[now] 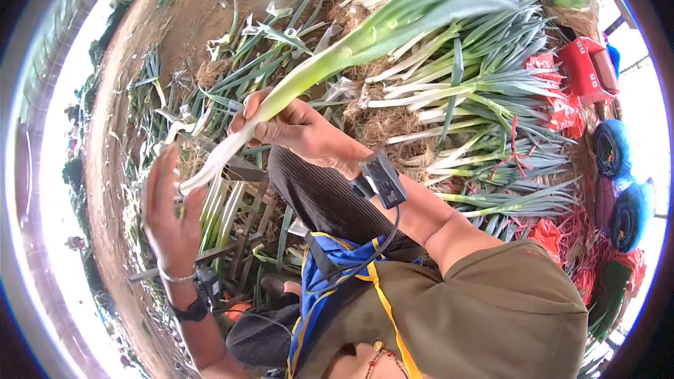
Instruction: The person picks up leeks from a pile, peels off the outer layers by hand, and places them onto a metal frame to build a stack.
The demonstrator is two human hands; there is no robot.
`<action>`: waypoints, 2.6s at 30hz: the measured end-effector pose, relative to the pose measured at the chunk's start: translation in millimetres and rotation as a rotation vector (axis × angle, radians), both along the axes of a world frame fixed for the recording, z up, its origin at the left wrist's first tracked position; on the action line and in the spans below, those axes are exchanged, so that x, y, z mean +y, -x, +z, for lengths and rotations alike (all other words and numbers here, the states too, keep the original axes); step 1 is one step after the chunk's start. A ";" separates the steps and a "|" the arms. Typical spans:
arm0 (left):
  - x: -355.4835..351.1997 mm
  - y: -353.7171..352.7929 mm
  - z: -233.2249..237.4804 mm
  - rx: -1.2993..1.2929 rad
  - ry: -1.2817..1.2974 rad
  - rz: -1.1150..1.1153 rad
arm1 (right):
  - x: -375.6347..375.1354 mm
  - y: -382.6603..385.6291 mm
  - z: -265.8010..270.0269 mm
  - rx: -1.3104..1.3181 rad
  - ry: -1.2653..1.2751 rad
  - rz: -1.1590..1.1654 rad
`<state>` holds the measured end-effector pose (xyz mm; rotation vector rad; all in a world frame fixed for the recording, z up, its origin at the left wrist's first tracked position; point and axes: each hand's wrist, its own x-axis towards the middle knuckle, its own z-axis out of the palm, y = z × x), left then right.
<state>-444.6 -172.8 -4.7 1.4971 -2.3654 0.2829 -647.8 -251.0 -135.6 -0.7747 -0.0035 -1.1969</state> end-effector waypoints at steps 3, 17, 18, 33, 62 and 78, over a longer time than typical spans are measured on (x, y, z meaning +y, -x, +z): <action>0.1 16.1 -20.7 0.318 -0.274 -0.043 | 2.0 5.1 14.4 0.192 0.241 0.062; 52.7 6.0 -131.0 0.969 -0.372 0.322 | -9.0 -4.1 34.3 0.133 -0.113 0.013; 56.4 4.8 -135.4 0.981 -0.388 0.358 | -7.8 -9.4 32.6 0.132 -0.115 0.035; 29.0 -24.8 -39.7 1.242 -0.302 0.318 | 50.2 -116.0 2.5 0.462 0.200 0.323; -17.0 -8.3 -39.3 0.814 -0.347 0.340 | 32.6 349.9 -134.9 0.053 -0.580 -1.099; -24.4 28.3 -54.0 0.626 -0.645 0.211 | 285.5 375.3 -460.9 1.288 -1.327 -1.057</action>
